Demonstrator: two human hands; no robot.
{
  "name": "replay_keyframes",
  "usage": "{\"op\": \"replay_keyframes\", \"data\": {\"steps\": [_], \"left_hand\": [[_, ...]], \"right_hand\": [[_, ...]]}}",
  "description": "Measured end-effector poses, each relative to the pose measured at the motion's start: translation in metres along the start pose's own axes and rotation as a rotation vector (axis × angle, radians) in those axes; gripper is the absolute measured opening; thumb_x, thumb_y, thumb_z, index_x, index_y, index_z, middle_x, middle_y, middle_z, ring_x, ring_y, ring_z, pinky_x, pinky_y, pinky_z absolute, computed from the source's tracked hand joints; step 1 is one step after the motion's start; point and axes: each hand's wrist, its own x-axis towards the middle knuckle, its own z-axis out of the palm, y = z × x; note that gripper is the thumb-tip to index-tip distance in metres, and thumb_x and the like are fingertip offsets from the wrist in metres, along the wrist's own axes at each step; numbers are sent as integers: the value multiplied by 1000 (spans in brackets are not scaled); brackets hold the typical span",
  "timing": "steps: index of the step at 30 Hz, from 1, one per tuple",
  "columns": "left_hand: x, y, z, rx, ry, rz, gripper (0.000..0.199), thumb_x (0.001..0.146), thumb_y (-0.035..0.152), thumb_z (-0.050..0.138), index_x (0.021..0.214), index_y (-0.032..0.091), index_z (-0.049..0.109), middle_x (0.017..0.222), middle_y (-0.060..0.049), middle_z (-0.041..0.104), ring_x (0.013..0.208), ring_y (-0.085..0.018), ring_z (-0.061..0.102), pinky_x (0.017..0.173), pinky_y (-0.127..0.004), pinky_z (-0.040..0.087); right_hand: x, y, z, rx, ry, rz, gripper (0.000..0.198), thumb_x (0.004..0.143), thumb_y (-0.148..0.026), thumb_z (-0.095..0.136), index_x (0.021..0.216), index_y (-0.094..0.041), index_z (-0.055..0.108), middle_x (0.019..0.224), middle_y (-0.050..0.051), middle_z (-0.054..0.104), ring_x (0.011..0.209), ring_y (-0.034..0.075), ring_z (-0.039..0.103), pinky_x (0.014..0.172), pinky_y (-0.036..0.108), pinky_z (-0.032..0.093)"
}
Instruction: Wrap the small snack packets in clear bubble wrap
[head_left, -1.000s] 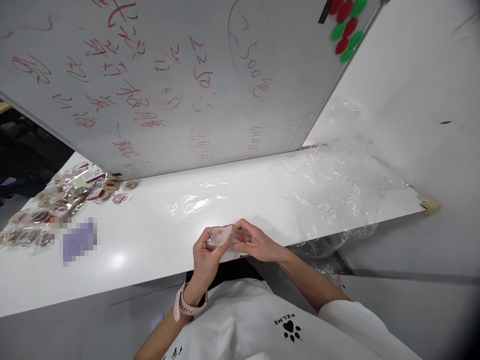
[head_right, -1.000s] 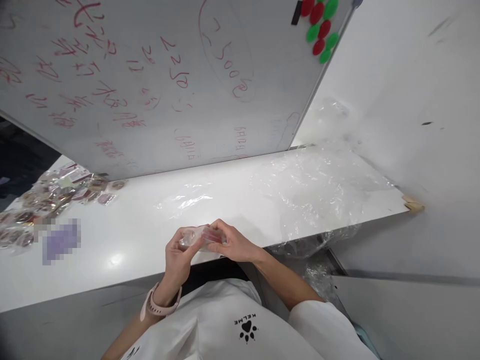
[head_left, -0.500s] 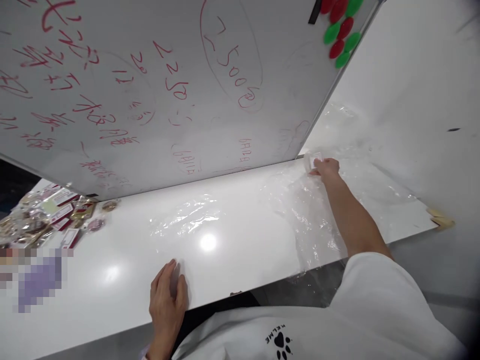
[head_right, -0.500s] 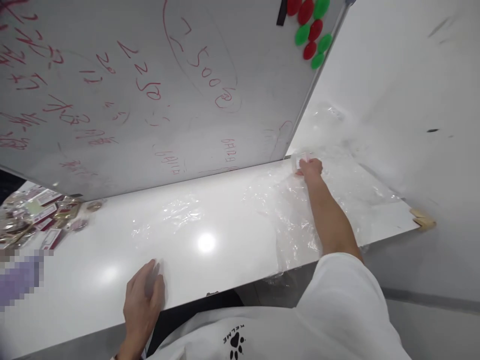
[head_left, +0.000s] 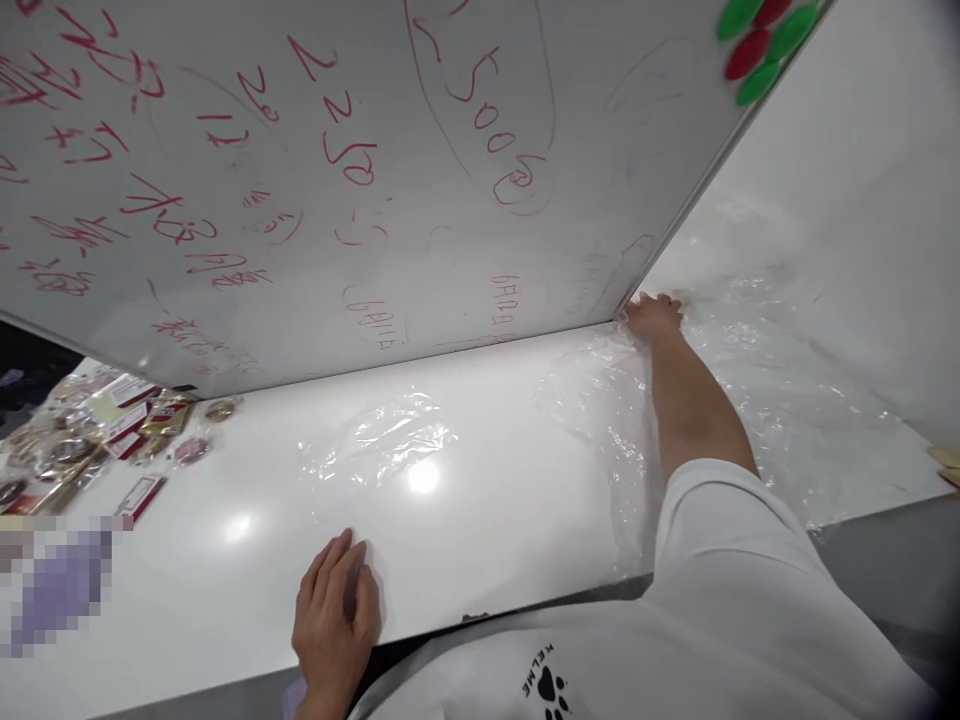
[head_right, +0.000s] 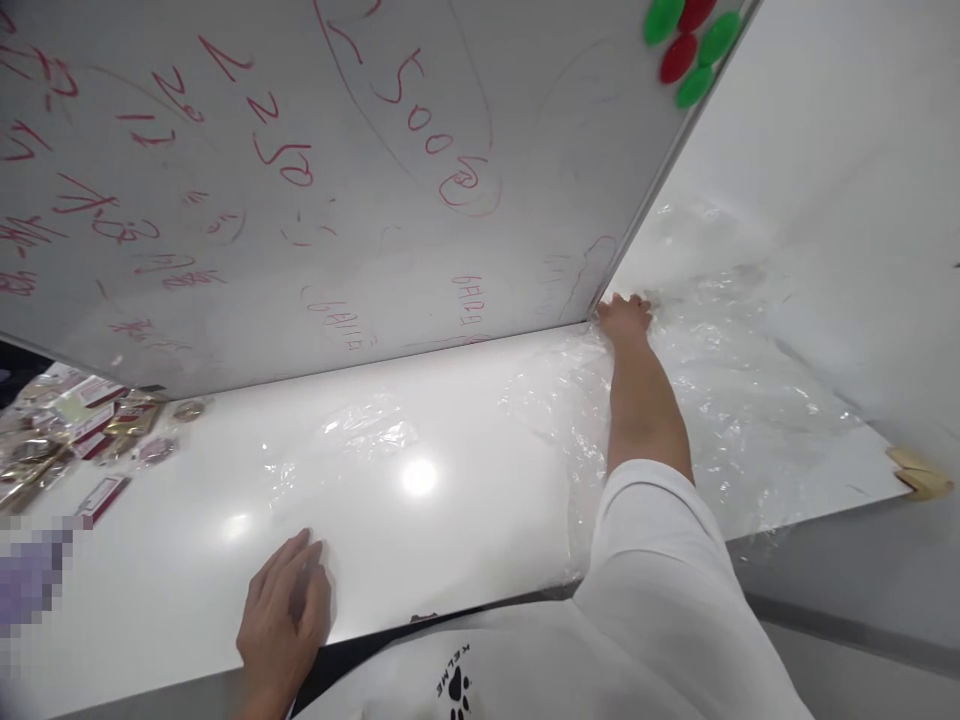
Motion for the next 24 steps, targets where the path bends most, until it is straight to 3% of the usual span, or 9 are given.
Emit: {"op": "replay_keyframes", "data": {"steps": [4,7,9,11,14,17,20,22,24], "left_hand": [[-2,-3,2,-14,-6,-9,44,86,13,61,127,29,63,131,-6,66,125,-30,57,103,-51,49],[-4,-6,3,-39,-13,-14,42,87,14,60,126,27,63,133,-7,65,127,-30,56,104,-51,48],[-4,-8,4,-60,-20,-15,39,87,15,60,124,26,64,133,-8,65,127,-30,56,105,-51,47],[-3,-8,3,-87,-31,-29,36,88,17,60,122,24,65,134,-10,64,127,-30,55,106,-51,45],[-1,-5,1,-133,-55,-50,30,89,19,58,118,22,67,134,-11,64,130,-31,52,109,-52,42],[-1,-3,-1,-173,-86,-61,28,91,21,55,116,22,68,134,-11,63,133,-31,49,112,-53,37],[-3,-5,-3,-205,-108,-54,28,91,23,53,115,21,67,135,-12,63,135,-31,46,113,-54,35],[-4,-7,-4,-226,-116,-46,28,91,23,52,115,21,67,135,-12,62,136,-31,45,114,-54,33],[-6,-8,-5,-247,-123,-39,28,92,24,51,114,20,67,136,-12,62,137,-31,45,115,-55,33]], "right_hand": [[-36,-4,-41,-240,-116,-143,51,98,-33,52,139,-3,54,138,30,51,134,38,40,104,53,34],[-112,25,-56,-232,-186,-348,54,100,-48,46,147,-22,50,143,18,53,133,33,45,107,50,35],[-183,55,-50,-275,-221,-473,62,95,-57,50,149,-27,46,152,14,45,139,37,41,111,55,32],[-253,80,-34,-290,-196,-439,72,90,-64,51,150,-25,44,156,15,40,144,41,34,111,61,32],[-324,97,-9,-175,-81,-410,62,98,-53,35,146,-15,49,156,17,41,147,34,32,115,56,30],[-339,90,6,13,35,-394,51,98,-41,34,127,-13,66,141,16,58,136,27,48,113,47,38],[-320,70,7,156,109,-267,37,90,-39,50,102,-13,74,119,16,70,114,28,60,105,45,45],[-304,55,1,228,92,-134,36,88,-37,52,100,-9,71,110,18,70,100,26,63,94,43,50],[-291,40,-12,257,33,-93,42,93,-36,44,109,-5,67,108,21,68,94,26,63,85,42,51]]}}
